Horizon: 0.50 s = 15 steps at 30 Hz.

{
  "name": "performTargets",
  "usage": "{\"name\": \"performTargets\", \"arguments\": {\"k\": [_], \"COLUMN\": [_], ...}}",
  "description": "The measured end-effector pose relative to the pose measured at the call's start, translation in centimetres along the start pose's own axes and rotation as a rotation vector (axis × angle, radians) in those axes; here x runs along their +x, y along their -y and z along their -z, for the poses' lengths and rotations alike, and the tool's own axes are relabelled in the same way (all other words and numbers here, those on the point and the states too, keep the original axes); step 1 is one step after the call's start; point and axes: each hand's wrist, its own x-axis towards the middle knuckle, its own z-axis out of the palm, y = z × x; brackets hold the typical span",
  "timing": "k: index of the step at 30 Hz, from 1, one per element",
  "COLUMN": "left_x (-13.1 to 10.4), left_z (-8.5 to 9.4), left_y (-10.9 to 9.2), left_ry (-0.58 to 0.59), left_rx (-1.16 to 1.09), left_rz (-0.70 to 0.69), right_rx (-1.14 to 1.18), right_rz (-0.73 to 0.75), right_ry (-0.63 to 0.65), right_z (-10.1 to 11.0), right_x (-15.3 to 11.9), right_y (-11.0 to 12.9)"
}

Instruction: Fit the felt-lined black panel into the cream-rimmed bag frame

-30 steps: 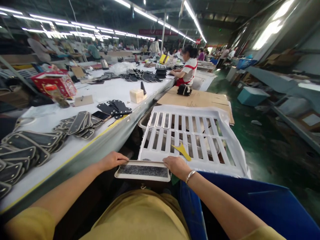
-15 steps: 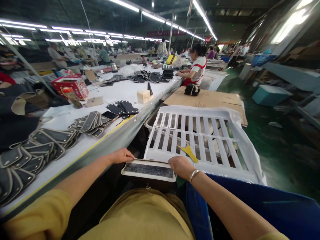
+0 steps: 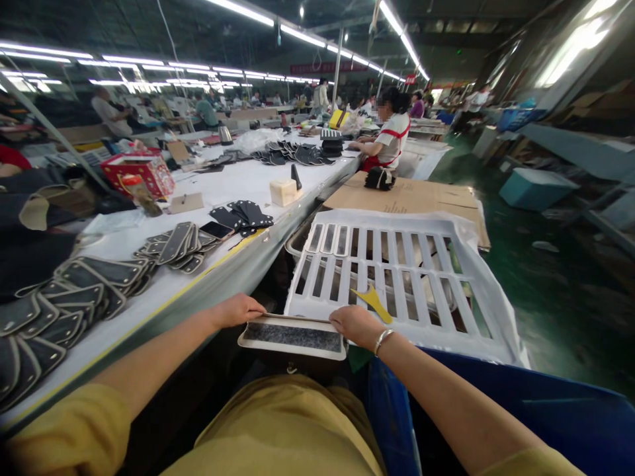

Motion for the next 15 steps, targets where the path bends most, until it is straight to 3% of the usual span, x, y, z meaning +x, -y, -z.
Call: {"name": "performTargets", "arguments": {"k": [8,15], "left_x": [0.6,0.2], "left_z": [-0.7,-0.4], "left_y": [0.0,-0.8], "left_ry": [-0.007,0.075], "left_rx": [0.185,0.253], "left_rz": [-0.009,-0.07], "right_rx": [-0.182,-0.27], "right_rz": [-0.019,0.028], "right_ry": [0.005,0.091], "right_z": [-1.6,-0.8], "right_x": [0.4,-0.1], "right_y": [-0.4,0.4]}}
